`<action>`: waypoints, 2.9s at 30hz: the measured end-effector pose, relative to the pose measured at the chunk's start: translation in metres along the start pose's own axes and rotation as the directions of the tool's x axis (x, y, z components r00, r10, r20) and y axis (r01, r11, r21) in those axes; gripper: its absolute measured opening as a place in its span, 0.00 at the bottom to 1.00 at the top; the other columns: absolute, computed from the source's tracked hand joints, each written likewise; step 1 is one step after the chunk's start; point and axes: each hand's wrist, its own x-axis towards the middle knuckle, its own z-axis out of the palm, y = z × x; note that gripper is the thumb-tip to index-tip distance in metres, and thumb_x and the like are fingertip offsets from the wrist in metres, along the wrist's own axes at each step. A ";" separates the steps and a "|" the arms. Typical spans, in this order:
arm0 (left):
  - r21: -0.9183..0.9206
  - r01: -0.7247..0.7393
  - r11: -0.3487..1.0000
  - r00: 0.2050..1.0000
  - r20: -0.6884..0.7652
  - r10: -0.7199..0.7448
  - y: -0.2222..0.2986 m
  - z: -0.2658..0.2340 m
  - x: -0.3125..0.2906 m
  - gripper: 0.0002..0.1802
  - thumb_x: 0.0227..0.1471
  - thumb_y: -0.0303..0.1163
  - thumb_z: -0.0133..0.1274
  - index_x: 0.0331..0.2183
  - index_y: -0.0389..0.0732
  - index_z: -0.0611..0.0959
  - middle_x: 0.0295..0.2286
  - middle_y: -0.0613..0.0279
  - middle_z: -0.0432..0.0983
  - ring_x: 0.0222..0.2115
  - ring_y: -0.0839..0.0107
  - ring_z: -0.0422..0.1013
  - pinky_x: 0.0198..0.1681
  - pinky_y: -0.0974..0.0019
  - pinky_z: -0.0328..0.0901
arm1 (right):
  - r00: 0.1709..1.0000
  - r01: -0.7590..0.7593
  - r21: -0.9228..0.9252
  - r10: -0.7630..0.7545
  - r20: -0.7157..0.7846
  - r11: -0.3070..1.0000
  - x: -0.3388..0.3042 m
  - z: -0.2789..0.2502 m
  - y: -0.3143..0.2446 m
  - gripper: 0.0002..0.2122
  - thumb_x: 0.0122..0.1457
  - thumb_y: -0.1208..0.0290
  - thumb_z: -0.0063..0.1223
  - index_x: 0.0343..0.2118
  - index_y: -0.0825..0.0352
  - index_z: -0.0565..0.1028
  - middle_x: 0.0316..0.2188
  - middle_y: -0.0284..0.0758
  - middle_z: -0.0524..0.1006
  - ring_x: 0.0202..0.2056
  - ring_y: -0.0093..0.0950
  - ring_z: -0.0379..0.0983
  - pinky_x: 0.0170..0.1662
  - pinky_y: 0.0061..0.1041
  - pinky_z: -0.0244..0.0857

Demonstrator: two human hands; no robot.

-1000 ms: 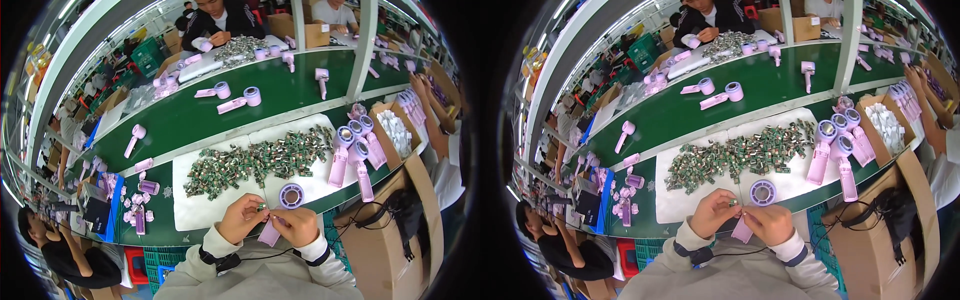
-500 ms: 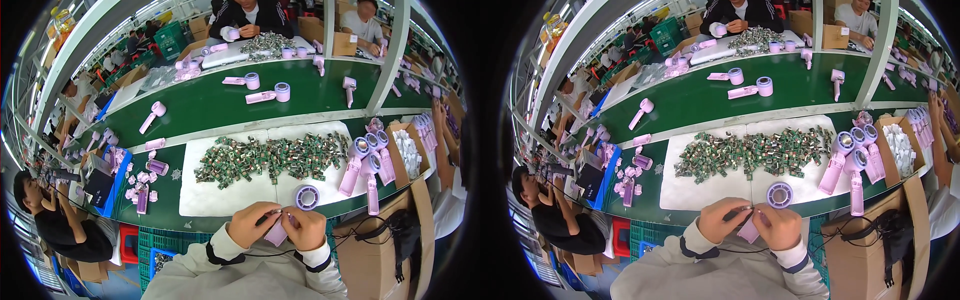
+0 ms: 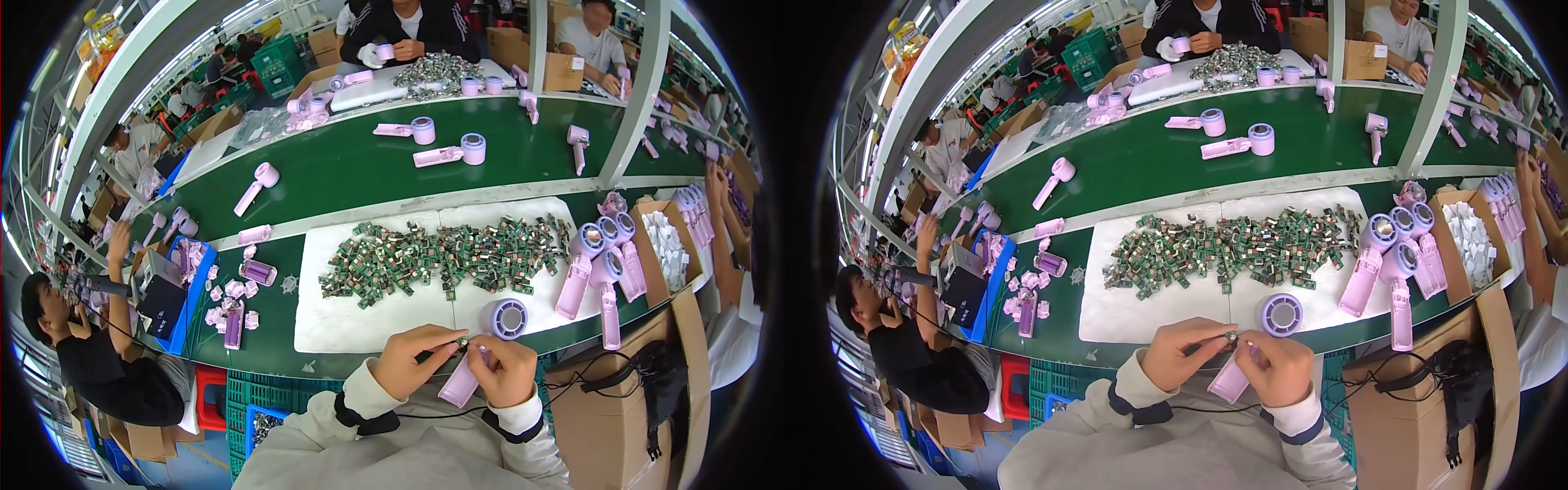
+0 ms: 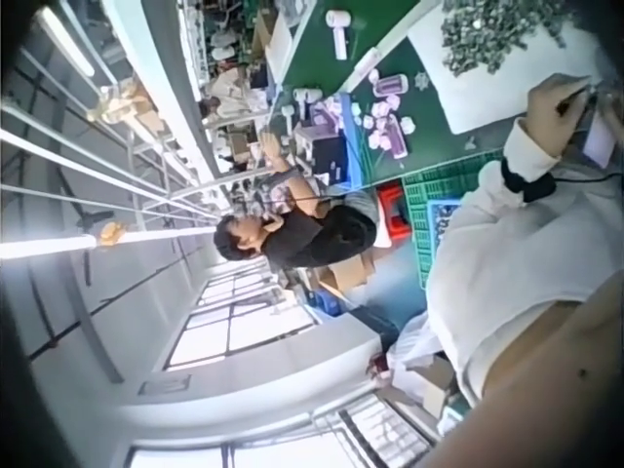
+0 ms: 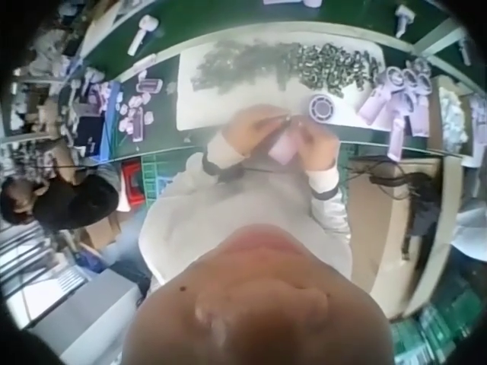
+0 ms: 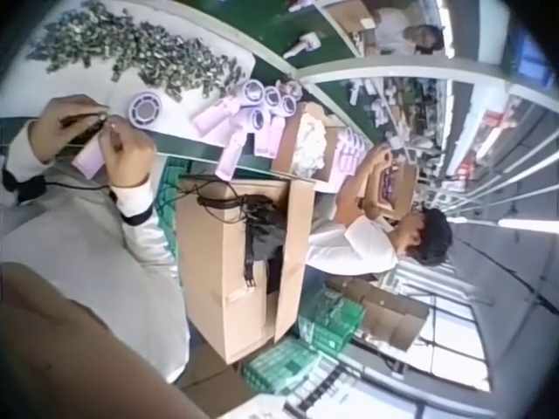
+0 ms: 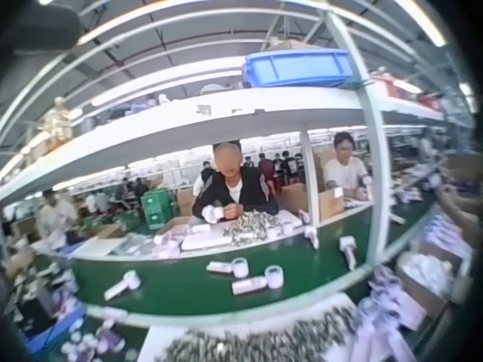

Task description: The person picks up a circuit board and a fan housing, connects a wire to the board, and fits the board into the housing. They then pick up a fan handle, attach it to the housing, and set the assembled unit aside.

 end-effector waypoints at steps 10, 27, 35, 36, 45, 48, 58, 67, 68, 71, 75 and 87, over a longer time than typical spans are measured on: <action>-0.008 -0.006 1.000 0.998 -0.062 0.005 0.003 0.003 -0.001 0.17 0.58 0.19 0.56 0.50 0.37 0.84 0.40 0.53 0.82 0.38 0.63 0.79 0.43 0.67 0.73 | 0.999 0.031 0.026 -0.032 0.035 0.999 -0.002 -0.006 0.001 0.05 0.50 0.76 0.65 0.30 0.66 0.83 0.12 0.32 0.71 0.13 0.26 0.68 0.20 0.25 0.60; 0.140 -0.150 0.979 0.989 0.012 0.150 -0.001 -0.007 0.000 0.16 0.56 0.18 0.58 0.48 0.35 0.84 0.41 0.52 0.82 0.40 0.61 0.79 0.44 0.65 0.73 | 0.995 0.087 0.027 -0.088 0.038 0.996 -0.001 -0.001 0.004 0.05 0.50 0.77 0.65 0.30 0.67 0.83 0.10 0.32 0.68 0.11 0.25 0.64 0.19 0.25 0.57; 0.145 -0.099 0.985 0.994 -0.024 0.103 -0.002 -0.002 0.002 0.16 0.56 0.19 0.58 0.47 0.35 0.85 0.41 0.52 0.83 0.40 0.61 0.79 0.45 0.65 0.73 | 0.997 0.073 0.024 -0.074 0.036 0.997 -0.002 -0.001 0.005 0.05 0.49 0.78 0.65 0.30 0.68 0.83 0.11 0.32 0.68 0.11 0.24 0.63 0.19 0.23 0.55; 0.126 -0.116 0.985 0.993 -0.018 0.119 -0.004 -0.002 0.003 0.16 0.56 0.20 0.58 0.48 0.36 0.84 0.40 0.53 0.82 0.39 0.62 0.79 0.43 0.66 0.73 | 0.994 0.092 0.039 -0.094 0.050 0.995 -0.001 -0.001 0.005 0.05 0.49 0.78 0.65 0.30 0.68 0.83 0.11 0.32 0.68 0.11 0.24 0.63 0.19 0.23 0.55; -0.263 0.120 0.957 0.984 0.162 -0.079 -0.023 -0.004 0.000 0.14 0.59 0.22 0.58 0.48 0.33 0.84 0.44 0.55 0.81 0.44 0.69 0.77 0.47 0.68 0.72 | 0.990 -0.141 0.167 0.141 0.015 0.976 -0.024 -0.003 0.014 0.05 0.49 0.81 0.66 0.29 0.71 0.82 0.13 0.27 0.69 0.16 0.14 0.56 0.22 0.18 0.49; -0.362 0.191 0.913 0.968 0.223 -0.114 -0.025 -0.003 -0.001 0.14 0.60 0.22 0.57 0.48 0.33 0.84 0.45 0.56 0.80 0.45 0.71 0.76 0.47 0.70 0.71 | 0.934 -0.296 0.071 0.273 0.231 0.953 -0.018 -0.022 0.001 0.10 0.57 0.69 0.63 0.37 0.70 0.83 0.31 0.35 0.80 0.31 0.28 0.74 0.36 0.28 0.66; -0.336 0.217 0.917 0.945 0.309 -0.110 -0.026 -0.011 0.003 0.14 0.60 0.22 0.57 0.48 0.33 0.83 0.43 0.57 0.80 0.44 0.72 0.76 0.47 0.71 0.70 | 0.977 -0.200 0.264 0.172 0.127 0.943 -0.020 -0.010 0.028 0.08 0.45 0.83 0.69 0.30 0.71 0.83 0.16 0.26 0.72 0.17 0.13 0.57 0.22 0.16 0.48; -0.321 0.221 0.921 0.945 0.303 -0.121 -0.021 -0.002 -0.005 0.17 0.61 0.24 0.57 0.52 0.38 0.83 0.40 0.58 0.80 0.41 0.72 0.76 0.46 0.70 0.69 | 0.958 -0.255 0.319 0.194 0.209 0.913 -0.020 -0.015 0.030 0.08 0.45 0.82 0.70 0.30 0.68 0.84 0.19 0.30 0.77 0.16 0.14 0.60 0.21 0.16 0.53; -0.311 0.214 0.926 0.950 0.288 -0.123 -0.019 -0.001 -0.007 0.17 0.61 0.24 0.57 0.52 0.38 0.83 0.40 0.58 0.80 0.40 0.72 0.76 0.46 0.70 0.69 | 0.955 -0.260 0.311 0.194 0.226 0.914 -0.021 -0.016 0.030 0.08 0.46 0.82 0.70 0.30 0.69 0.84 0.21 0.31 0.79 0.17 0.13 0.60 0.21 0.15 0.53; -0.292 0.200 0.935 0.956 0.266 -0.122 -0.017 0.000 -0.009 0.18 0.61 0.24 0.57 0.52 0.39 0.83 0.40 0.58 0.80 0.40 0.72 0.76 0.46 0.70 0.68 | 0.950 -0.266 0.289 0.200 0.239 0.919 -0.023 -0.017 0.030 0.07 0.46 0.82 0.70 0.30 0.70 0.84 0.22 0.31 0.80 0.17 0.12 0.60 0.22 0.15 0.54; -0.201 0.190 0.961 0.959 0.248 -0.138 -0.020 0.000 -0.009 0.17 0.61 0.23 0.56 0.53 0.39 0.83 0.41 0.59 0.79 0.40 0.73 0.76 0.46 0.70 0.68 | 0.952 -0.269 0.292 0.207 0.226 0.918 -0.017 -0.014 0.027 0.08 0.46 0.82 0.70 0.31 0.69 0.84 0.19 0.30 0.78 0.16 0.13 0.60 0.21 0.16 0.54; -0.417 0.226 0.880 0.972 0.159 -0.174 -0.021 0.005 -0.010 0.18 0.63 0.21 0.53 0.54 0.35 0.79 0.46 0.59 0.78 0.47 0.74 0.74 0.54 0.70 0.68 | 0.977 -0.125 0.259 0.073 0.202 0.958 -0.009 -0.017 0.016 0.08 0.47 0.81 0.67 0.32 0.66 0.85 0.15 0.28 0.71 0.15 0.16 0.61 0.21 0.18 0.53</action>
